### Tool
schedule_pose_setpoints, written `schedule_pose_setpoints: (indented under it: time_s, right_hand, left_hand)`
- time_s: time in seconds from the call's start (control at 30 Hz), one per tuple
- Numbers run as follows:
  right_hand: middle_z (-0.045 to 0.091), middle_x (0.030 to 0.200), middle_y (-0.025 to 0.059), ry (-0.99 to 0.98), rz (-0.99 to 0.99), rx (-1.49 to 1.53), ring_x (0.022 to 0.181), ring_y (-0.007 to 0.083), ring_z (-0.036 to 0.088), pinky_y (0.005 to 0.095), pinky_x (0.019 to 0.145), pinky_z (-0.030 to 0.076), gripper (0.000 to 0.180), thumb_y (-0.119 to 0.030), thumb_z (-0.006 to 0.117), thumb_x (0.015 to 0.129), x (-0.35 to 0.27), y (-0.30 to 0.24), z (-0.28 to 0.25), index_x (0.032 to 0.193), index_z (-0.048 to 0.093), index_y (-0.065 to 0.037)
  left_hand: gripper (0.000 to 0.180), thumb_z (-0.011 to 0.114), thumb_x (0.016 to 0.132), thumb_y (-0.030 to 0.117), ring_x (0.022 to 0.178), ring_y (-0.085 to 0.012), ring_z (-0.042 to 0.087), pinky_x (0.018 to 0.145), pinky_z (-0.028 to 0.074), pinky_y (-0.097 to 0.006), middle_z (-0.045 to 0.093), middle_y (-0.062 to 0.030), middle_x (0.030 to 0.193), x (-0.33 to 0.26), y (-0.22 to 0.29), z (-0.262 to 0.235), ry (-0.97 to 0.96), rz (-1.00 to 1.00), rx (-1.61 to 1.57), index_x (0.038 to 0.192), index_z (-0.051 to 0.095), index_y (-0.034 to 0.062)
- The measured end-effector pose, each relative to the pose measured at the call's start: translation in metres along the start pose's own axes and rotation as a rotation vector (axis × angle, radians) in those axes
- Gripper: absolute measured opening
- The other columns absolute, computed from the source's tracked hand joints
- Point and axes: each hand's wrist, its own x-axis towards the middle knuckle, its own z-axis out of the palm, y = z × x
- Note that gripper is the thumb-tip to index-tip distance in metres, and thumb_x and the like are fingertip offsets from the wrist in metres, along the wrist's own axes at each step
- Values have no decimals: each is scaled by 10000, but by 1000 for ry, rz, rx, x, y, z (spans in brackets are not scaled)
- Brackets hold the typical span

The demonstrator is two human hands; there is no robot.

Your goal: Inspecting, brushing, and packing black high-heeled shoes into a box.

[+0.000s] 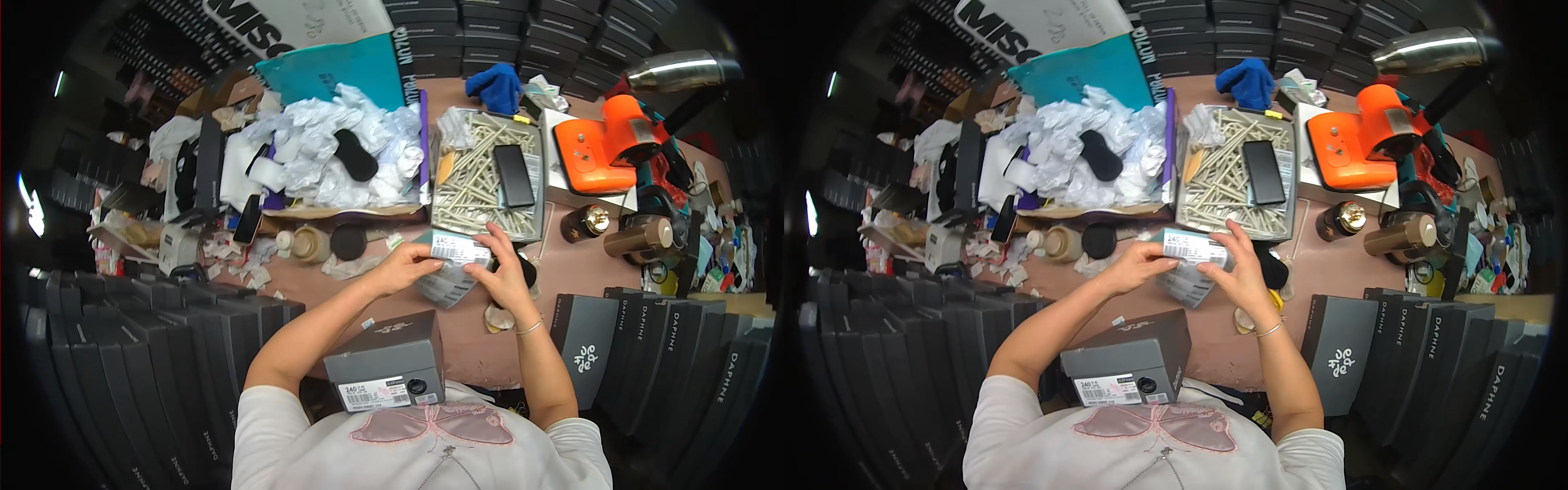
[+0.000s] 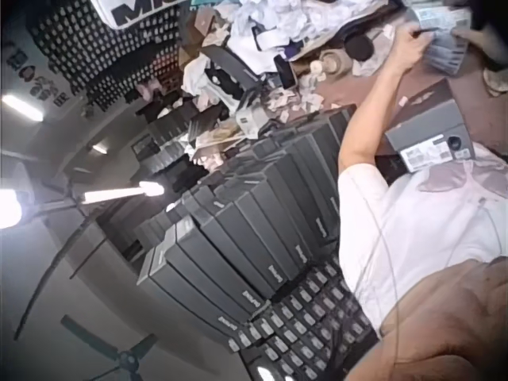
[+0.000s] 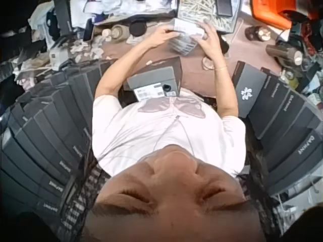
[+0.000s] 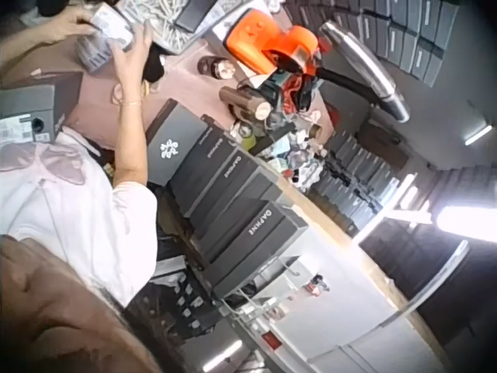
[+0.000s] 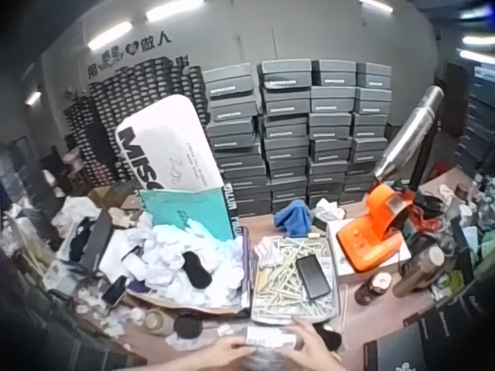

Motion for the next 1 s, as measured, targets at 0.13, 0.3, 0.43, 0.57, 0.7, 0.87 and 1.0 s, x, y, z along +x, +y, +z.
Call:
schedule_pose_setpoints:
  time_s: [0.13, 0.3, 0.43, 0.57, 0.7, 0.87, 1.0]
  right_hand:
    - [580, 913, 16, 10, 269, 515, 814, 74, 531, 213, 699, 447, 274, -60, 700, 826, -8, 3, 6, 1047, 549, -5]
    - [600, 892, 8, 14, 224, 512, 793, 61, 540, 188, 729, 436, 237, -49, 667, 863, -8, -3, 1, 1068, 568, 15]
    - [615, 920, 24, 22, 239, 524, 827, 60, 555, 191, 743, 441, 217, -35, 629, 888, 2, -10, -14, 1080, 550, 27]
    - [601, 886, 7, 174, 122, 313, 819, 61, 560, 188, 724, 434, 86, -36, 604, 907, 17, 6, -28, 973, 563, -1]
    - [589, 879, 6, 296, -9, 183, 787, 60, 540, 194, 707, 431, 84, -83, 588, 930, 28, 12, -35, 965, 566, -11]
    - [587, 872, 13, 665, -75, 103, 770, 62, 530, 200, 702, 434, 118, -121, 583, 943, 23, 1, -73, 987, 558, -14]
    - [593, 897, 36, 549, -141, 446, 798, 73, 550, 208, 728, 444, 97, -63, 591, 926, 7, -22, -94, 990, 533, -19]
  left_hand:
    - [205, 620, 875, 112, 724, -48, 500, 652, 449, -242, 621, 20, 768, 8, -2, -2, -38, 29, 110, 1019, 655, -30]
    - [257, 688, 838, 287, 1391, -375, 211, 1118, 196, -460, 381, -162, 1440, 6, 8, -3, 155, 398, 641, 961, 718, 64]
    - [236, 676, 846, 251, 1131, -321, 521, 928, 414, -377, 598, -155, 1147, 24, 35, -7, 17, 473, 635, 899, 696, 21]
    - [225, 669, 840, 203, 745, -278, 630, 668, 473, -347, 639, -146, 806, 47, 46, -2, 155, 419, 611, 836, 656, -22]
    - [229, 673, 827, 210, 757, -299, 630, 683, 484, -357, 651, -147, 801, 70, 36, 2, 247, 489, 638, 819, 668, -18]
    - [369, 694, 788, 343, 896, -335, 624, 826, 481, -406, 639, -202, 944, 94, 26, 5, 393, 348, 730, 925, 688, 0]
    - [723, 686, 777, 482, 1194, -384, 479, 1028, 375, -406, 348, -250, 1399, 86, 39, -12, 267, -10, 816, 1316, 500, 37]
